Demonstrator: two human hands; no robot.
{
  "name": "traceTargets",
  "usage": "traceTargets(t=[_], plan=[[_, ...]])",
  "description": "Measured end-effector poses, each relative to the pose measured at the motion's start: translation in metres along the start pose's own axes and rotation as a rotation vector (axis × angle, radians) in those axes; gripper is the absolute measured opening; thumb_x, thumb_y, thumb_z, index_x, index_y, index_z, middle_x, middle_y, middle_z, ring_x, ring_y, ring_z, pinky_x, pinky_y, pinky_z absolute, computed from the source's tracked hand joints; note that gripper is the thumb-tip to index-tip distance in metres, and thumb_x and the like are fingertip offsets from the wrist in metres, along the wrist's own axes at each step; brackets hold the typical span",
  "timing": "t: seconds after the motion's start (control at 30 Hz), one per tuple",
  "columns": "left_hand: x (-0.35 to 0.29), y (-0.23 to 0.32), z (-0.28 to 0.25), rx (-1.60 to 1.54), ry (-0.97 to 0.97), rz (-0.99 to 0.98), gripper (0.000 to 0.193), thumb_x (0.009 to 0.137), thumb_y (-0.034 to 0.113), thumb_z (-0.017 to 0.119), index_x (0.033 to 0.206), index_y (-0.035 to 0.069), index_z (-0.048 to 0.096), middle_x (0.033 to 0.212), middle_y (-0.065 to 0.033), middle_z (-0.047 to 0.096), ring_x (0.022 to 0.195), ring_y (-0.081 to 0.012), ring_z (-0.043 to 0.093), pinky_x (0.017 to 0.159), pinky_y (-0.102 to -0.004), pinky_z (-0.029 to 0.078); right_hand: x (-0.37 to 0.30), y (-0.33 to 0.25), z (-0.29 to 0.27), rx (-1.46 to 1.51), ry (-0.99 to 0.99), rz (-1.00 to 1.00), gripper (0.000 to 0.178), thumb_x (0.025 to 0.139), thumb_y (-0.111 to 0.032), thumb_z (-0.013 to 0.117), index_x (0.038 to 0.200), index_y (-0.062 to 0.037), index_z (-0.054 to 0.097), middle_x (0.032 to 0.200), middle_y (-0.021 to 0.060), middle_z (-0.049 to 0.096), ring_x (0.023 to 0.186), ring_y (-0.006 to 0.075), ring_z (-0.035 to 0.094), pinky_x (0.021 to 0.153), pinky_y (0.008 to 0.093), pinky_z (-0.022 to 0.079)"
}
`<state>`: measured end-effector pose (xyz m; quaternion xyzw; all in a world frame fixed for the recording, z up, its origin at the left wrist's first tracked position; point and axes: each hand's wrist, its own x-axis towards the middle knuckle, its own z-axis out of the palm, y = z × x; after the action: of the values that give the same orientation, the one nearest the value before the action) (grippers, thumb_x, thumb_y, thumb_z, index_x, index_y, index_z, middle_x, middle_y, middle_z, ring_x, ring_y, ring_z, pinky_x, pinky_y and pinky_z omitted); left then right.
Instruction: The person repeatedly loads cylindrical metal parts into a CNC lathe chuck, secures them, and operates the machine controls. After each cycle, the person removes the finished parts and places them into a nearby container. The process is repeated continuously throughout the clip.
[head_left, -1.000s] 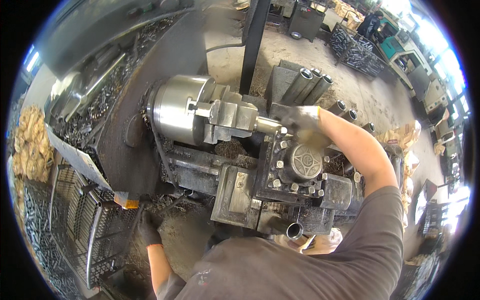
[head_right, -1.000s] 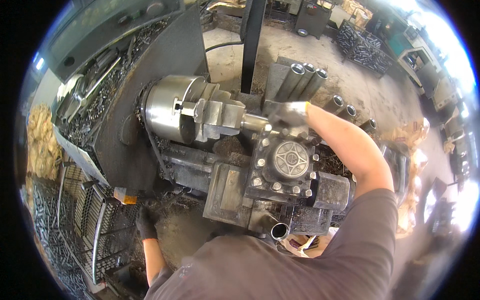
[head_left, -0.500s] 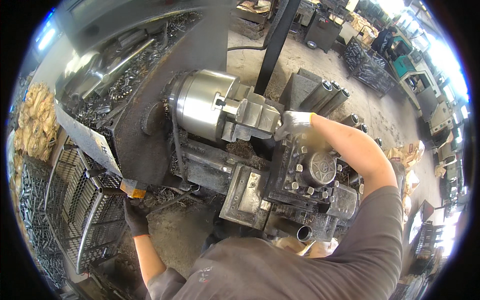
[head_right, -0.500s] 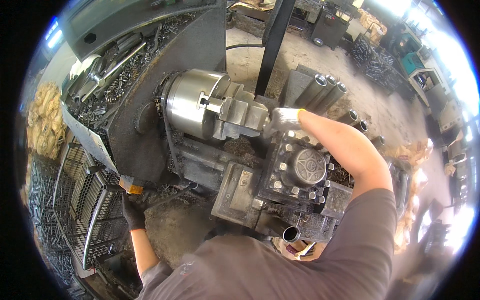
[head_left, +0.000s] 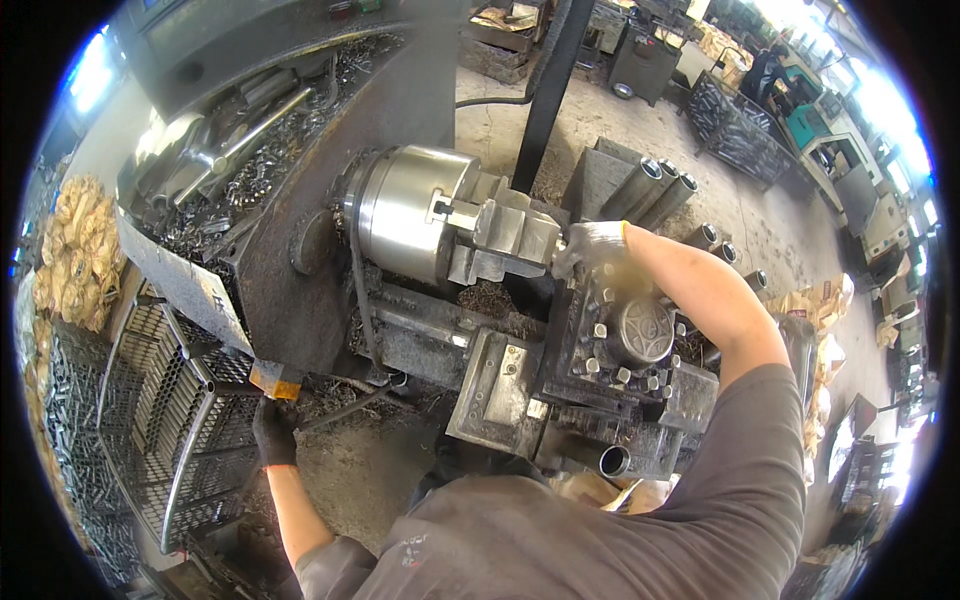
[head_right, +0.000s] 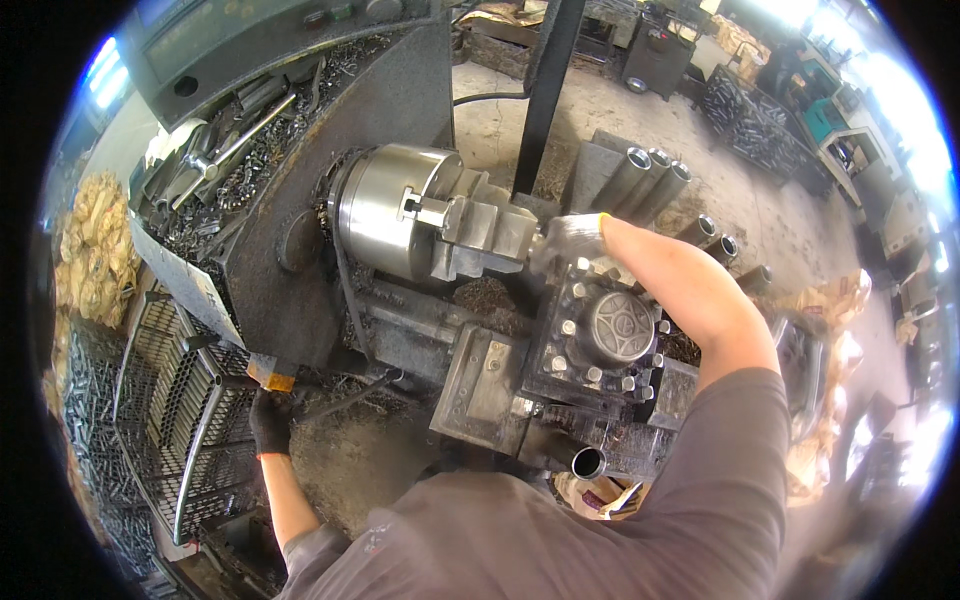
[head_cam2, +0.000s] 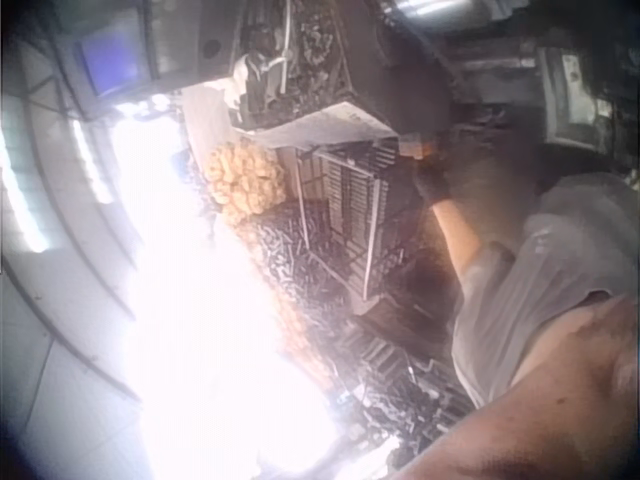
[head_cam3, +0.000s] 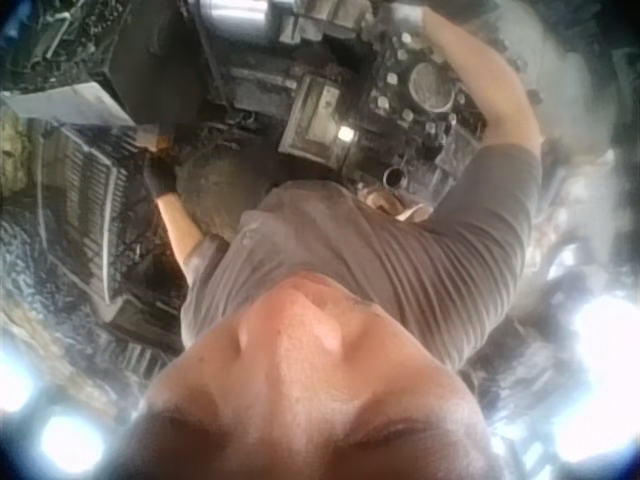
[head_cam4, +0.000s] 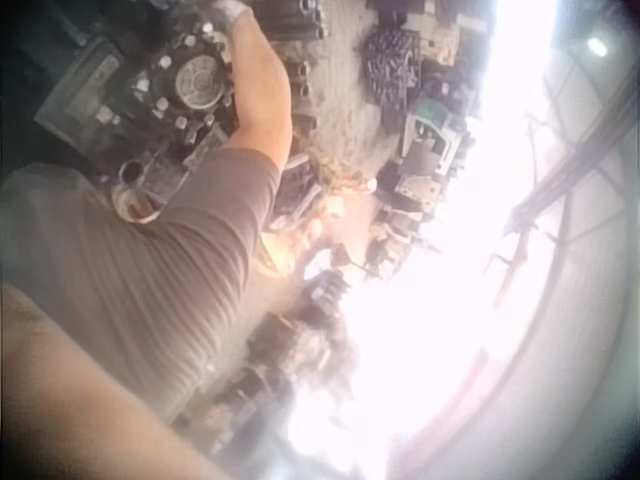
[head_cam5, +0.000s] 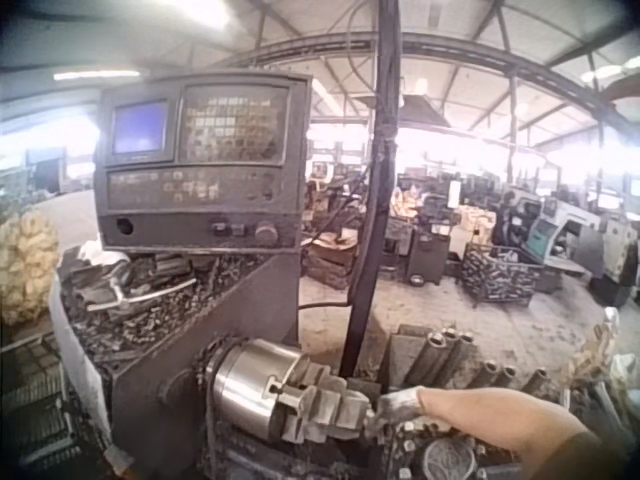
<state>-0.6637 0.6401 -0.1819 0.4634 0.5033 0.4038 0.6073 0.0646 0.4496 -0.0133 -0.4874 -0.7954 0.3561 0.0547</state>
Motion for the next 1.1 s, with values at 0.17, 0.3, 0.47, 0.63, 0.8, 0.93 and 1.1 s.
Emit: traceTargets(t=[0.17,0.3,0.47,0.63,0.8,0.93,1.1], plan=[[-0.013,0.020,0.010,-0.018,0.090,-0.051,0.024,0.106,0.028,0.064,0.123,0.012,0.069,0.104,-0.0039,0.067,0.091,-0.0160,0.062,0.077,-0.0337,0.053,-0.005,-0.060,-0.022,0.158,0.005,0.686,0.021,0.093,-0.023,0.075,0.108,-0.0100,0.084,0.104,0.0080,0.080,0.083,0.0261,0.073,0.075,0.0395,0.058],[-0.051,0.072,0.048,0.446,0.451,0.223,0.032,0.107,0.028,0.064,0.127,0.003,0.067,0.114,-0.0100,0.071,0.097,-0.0204,0.067,0.085,-0.0405,0.057,-0.055,-0.152,-0.027,-0.155,0.606,0.766,0.038,0.096,-0.033,0.074,0.125,-0.0095,0.076,0.108,0.0149,0.079,0.081,0.0282,0.074,0.080,0.0406,0.060],[-0.071,0.202,0.132,0.697,0.370,1.352,0.039,0.098,0.012,0.071,0.132,-0.005,0.065,0.127,-0.0203,0.072,0.120,-0.0367,0.068,0.105,-0.0461,0.055,-0.080,-0.227,0.052,-0.319,1.187,0.855,0.041,0.097,-0.037,0.073,0.121,-0.0031,0.076,0.101,0.0183,0.079,0.083,0.0311,0.077,0.084,0.0418,0.061],[-0.022,0.343,0.286,1.089,0.101,1.400,0.061,0.104,0.048,0.061,0.155,0.017,0.054,0.142,-0.0161,0.069,0.137,-0.0421,0.061,0.110,-0.0510,0.051,-0.067,-0.210,0.089,-0.300,1.476,0.834,0.033,0.097,-0.037,0.072,0.109,-0.0074,0.082,0.099,0.0160,0.079,0.092,0.0324,0.077,0.085,0.0429,0.059],[0.062,0.418,0.400,1.380,0.003,1.055,0.078,0.105,0.047,0.052,0.172,0.027,0.018,0.140,-0.0296,0.067,0.123,-0.0504,0.067,0.108,-0.0578,0.051,-0.073,-0.198,0.089,-0.489,1.306,0.900,0.036,0.096,-0.043,0.071,0.106,-0.0105,0.083,0.101,0.0162,0.079,0.091,0.0340,0.077,0.083,0.0433,0.059],[0.067,0.433,0.426,1.389,-0.051,0.991,0.083,0.102,0.043,0.055,0.173,0.030,0.014,0.144,-0.0312,0.063,0.128,-0.0501,0.065,0.109,-0.0596,0.050,-0.070,-0.198,0.091,-0.235,1.425,0.991,0.036,0.095,-0.045,0.071,0.102,-0.0117,0.084,0.098,0.0159,0.080,0.089,0.0332,0.077,0.083,0.0430,0.060],[-0.025,0.384,0.375,0.968,-0.071,1.225,0.066,0.103,0.044,0.061,0.160,0.018,0.043,0.139,-0.0197,0.070,0.122,-0.0423,0.069,0.104,-0.0532,0.053,-0.067,-0.195,0.084,-0.266,1.472,0.945,0.035,0.093,-0.041,0.067,0.095,-0.0101,0.084,0.096,0.0168,0.080,0.090,0.0348,0.077,0.086,0.0434,0.061]])
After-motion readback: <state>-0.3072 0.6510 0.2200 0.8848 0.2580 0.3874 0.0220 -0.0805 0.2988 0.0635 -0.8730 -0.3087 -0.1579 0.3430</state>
